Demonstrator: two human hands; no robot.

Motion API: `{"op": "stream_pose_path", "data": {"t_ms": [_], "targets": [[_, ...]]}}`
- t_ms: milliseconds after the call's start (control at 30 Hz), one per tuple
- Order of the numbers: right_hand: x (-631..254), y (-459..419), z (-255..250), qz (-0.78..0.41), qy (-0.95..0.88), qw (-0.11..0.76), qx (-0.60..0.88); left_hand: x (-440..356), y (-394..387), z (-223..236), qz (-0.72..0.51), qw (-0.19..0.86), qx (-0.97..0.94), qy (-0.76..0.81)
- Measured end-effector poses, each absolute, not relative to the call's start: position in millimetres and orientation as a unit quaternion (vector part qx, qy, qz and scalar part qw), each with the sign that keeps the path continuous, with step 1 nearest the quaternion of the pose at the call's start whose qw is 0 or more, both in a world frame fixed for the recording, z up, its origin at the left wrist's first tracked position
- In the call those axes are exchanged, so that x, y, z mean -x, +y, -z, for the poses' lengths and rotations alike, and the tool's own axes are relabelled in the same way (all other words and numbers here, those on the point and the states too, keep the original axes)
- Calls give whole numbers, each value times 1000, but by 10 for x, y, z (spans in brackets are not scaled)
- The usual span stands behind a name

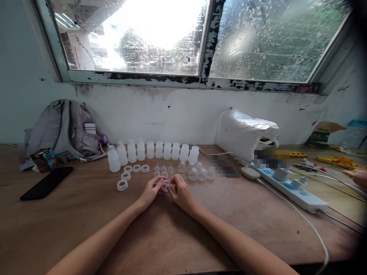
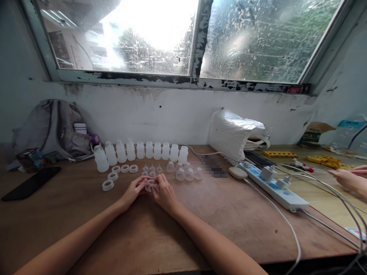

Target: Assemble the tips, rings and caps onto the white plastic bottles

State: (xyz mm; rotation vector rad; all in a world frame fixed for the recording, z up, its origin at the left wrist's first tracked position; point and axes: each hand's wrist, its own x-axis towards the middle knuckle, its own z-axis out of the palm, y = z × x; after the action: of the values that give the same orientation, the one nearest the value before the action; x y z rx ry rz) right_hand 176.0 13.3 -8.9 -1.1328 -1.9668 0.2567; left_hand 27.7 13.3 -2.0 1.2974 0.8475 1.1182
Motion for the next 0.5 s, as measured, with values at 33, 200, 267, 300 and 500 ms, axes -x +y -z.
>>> {"op": "stream_pose_path", "data": {"t_ms": [33, 200, 267, 300, 500], "targets": [[-1760, 138, 97, -100, -778, 420, 456, -281, 122, 13, -474, 579, -558, 358], [-1755, 129, 105, -96, -765, 405, 491, -297, 64, -13, -452, 583, -567, 367], [-1757, 123, 96, -96, -765, 388, 505, -298, 45, -19, -438, 584, -572, 374], [-1760, 122, 91, -94, -766, 378, 511, -297, 38, -21, -431, 584, -577, 375], [-1780, 126, 59, -58, -782, 296, 546, -296, 26, 2, -399, 575, -614, 365]]}}
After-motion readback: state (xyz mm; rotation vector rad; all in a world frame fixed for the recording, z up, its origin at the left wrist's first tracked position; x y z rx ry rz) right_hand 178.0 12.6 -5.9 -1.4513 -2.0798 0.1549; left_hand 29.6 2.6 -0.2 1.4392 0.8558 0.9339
